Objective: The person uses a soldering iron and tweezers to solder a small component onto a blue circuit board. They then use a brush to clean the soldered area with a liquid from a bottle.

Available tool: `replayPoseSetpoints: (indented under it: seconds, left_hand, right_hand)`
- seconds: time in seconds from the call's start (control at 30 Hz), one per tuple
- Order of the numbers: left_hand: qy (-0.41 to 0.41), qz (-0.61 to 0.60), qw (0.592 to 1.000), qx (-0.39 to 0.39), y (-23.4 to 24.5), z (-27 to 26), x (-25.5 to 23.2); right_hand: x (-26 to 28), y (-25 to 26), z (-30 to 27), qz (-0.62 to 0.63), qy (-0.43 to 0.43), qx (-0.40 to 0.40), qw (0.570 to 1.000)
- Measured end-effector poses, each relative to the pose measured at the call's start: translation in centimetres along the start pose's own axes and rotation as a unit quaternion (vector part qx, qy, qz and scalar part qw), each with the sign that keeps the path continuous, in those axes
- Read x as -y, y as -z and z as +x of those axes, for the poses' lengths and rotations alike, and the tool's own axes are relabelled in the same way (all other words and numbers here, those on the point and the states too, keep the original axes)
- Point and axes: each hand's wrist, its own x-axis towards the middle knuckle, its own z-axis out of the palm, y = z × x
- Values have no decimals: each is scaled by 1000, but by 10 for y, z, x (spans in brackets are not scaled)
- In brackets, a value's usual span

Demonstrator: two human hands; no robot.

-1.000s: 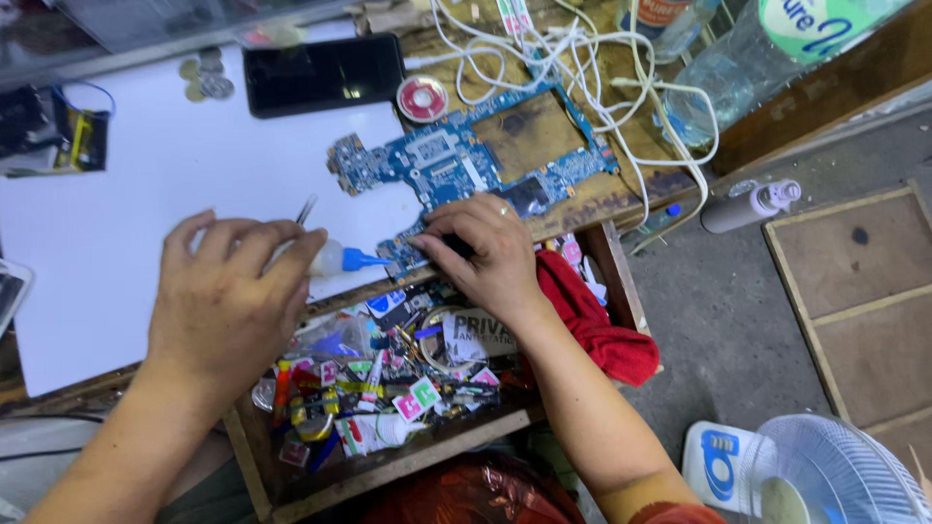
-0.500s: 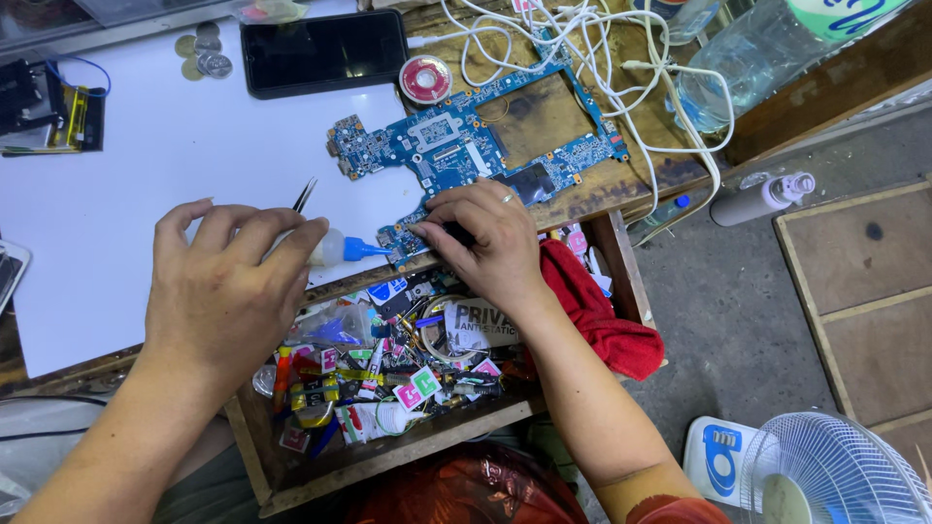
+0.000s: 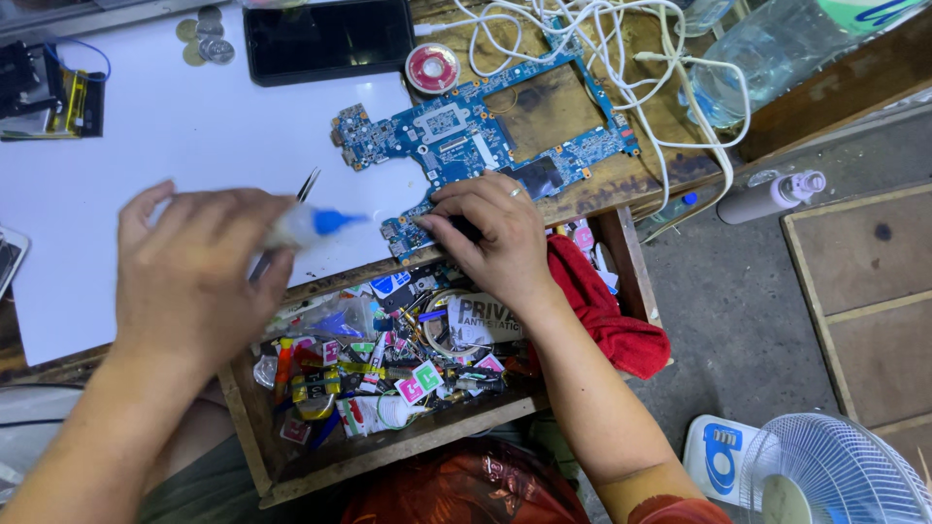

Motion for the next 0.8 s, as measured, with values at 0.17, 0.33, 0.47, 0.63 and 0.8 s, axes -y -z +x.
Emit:
replayPoseSetpoints:
  seconds: [0.17,0.33,0.47,0.63,0.8]
  left_hand:
    - [120,-147,978,-92,-37,-33,66]
    - [136,-253,946,-153,-66,-56,96]
    - [124,-210,958,-153,-56,-86,59]
    - [52,-245,966,-56,-61,-110,-38]
    - [15,-184,972,147,-84,-127,-49]
  right_hand:
    - [-2,0,-6,-9,9,8,1000]
    - [0,1,-5,-21,19,8,1000]
    - [2,2,-4,-16,0,23,1000]
    - [1,5,-5,-31,-11,31,999]
    - [3,2,-4,-40,-18,28,999]
